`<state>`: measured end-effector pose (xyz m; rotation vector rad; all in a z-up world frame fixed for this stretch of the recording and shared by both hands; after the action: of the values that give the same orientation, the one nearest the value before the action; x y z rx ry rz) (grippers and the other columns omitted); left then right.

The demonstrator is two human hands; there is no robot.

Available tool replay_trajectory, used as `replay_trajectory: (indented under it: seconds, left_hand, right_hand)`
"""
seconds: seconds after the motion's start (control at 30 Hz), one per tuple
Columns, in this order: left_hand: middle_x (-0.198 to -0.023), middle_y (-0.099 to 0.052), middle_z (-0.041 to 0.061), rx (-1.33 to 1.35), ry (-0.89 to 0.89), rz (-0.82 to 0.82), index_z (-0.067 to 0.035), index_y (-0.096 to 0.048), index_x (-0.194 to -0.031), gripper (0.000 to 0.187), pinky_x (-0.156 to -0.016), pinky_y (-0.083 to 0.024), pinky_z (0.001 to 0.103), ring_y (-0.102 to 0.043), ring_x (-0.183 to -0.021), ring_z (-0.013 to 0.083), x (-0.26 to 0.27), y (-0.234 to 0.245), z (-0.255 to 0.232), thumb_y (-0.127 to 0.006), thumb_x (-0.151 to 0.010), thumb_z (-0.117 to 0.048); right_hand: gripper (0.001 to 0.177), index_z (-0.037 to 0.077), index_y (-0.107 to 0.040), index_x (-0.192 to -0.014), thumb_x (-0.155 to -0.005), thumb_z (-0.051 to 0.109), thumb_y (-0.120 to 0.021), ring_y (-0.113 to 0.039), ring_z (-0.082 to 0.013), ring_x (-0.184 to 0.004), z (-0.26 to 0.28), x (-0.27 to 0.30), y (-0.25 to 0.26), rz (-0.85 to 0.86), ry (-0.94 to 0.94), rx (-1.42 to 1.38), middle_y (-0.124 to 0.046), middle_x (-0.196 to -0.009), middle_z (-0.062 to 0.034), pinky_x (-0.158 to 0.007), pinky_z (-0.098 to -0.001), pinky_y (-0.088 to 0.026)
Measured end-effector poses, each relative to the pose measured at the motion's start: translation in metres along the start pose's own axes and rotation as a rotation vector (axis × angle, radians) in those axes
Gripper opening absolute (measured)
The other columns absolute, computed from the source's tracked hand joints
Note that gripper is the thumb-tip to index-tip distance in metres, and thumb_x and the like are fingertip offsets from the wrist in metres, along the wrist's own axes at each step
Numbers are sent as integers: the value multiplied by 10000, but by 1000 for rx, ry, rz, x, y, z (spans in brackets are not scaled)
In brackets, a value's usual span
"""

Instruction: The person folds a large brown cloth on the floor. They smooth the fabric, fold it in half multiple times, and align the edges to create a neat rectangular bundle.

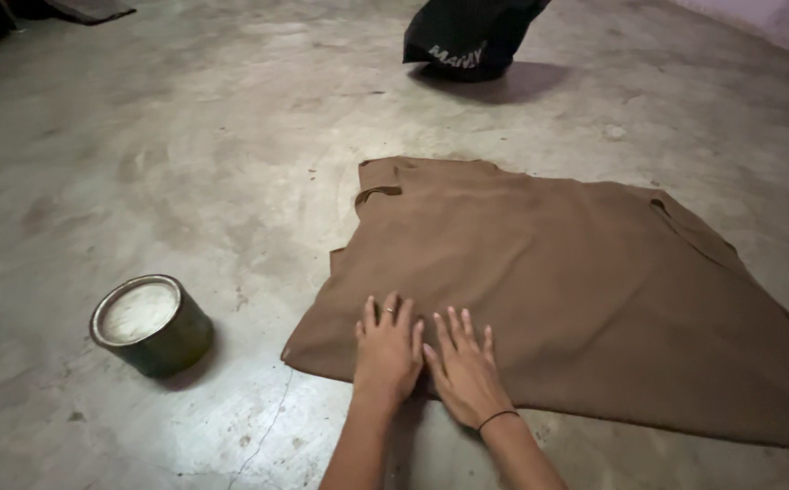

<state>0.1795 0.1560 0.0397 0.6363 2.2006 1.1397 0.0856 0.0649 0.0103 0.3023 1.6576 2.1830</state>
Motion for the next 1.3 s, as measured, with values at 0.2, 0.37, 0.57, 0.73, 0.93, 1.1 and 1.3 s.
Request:
replay_trajectory:
  seconds: [0.2,0.37,0.57,0.73,0.93,1.1,1.3]
  left_hand:
    - [-1738,-37,-80,-285,216,365,-399,-214,-1627,705,-1142,5,783,42,-1555,376,15,-18,18,-306,-963,-617]
    - [-1690,-164,4,-303,305,201,-252,-325,-1570,732,-1112,-16,780,-60,-1537,437,11,1,14,-361,-948,-635]
    - [-1633,-282,155,-317,165,28,-115,-445,-1501,719,-1159,1,747,-133,-1530,453,-10,-23,-44,-402,-963,-590]
    - [-1649,-249,152,-100,-83,4,-157,-458,-1497,625,-1125,11,791,-84,-1534,449,-15,-86,-125,-408,-976,-498]
    - [-1713,-89,170,-189,30,194,-314,-343,-1591,709,-1068,51,831,18,-1508,470,5,-98,-139,-383,-948,-610]
    - [-1719,-55,144,-255,62,250,-379,-304,-1602,761,-1055,61,838,47,-1508,470,7,-77,-134,-375,-913,-693]
    - [-1733,-32,82,-378,80,270,-431,-231,-1610,812,-1035,5,860,28,-1516,462,0,-68,-121,-306,-883,-785]
  right_hand:
    - [698,218,-224,-1601,-1005,579,-267,-81,-319,-1543,-86,27,12,-56,-213,251,-118,-1675,-121,-1195,-613,-36]
    - [701,229,-176,-1612,-1015,596,-185,-59,-301,-1553,-197,63,43,-22,-605,316,-86,-1690,-96,-1198,-667,27]
    - [751,119,-218,-1599,-1028,607,-223,-72,-349,-1559,-218,63,56,-123,-614,268,-122,-1676,-180,-1205,-644,-14]
    - [689,92,-276,-1591,-1039,503,-256,-106,-363,-1557,-152,39,42,-198,-196,186,-166,-1681,-179,-1218,-618,-61]
    - [679,252,-149,-1609,-1015,563,-254,-36,-320,-1553,-217,78,63,68,-439,363,-56,-1689,-129,-1171,-698,-41]
    - [748,362,-59,-1613,-962,679,-248,26,-360,-1543,-304,129,96,156,-665,422,36,-1699,-100,-1143,-747,-25]
    - [802,320,-58,-1622,-951,709,-264,9,-436,-1527,-294,129,90,132,-672,362,11,-1684,-161,-1152,-720,-56]
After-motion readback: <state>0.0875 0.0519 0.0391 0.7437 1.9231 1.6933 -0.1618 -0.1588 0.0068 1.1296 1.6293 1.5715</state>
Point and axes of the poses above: each hand's wrist, its own x-axis away from the middle knuckle, its own y-axis out of the back of the hand, z = x × y, the point moved 8 cm from there along -x, towards the middle knuckle
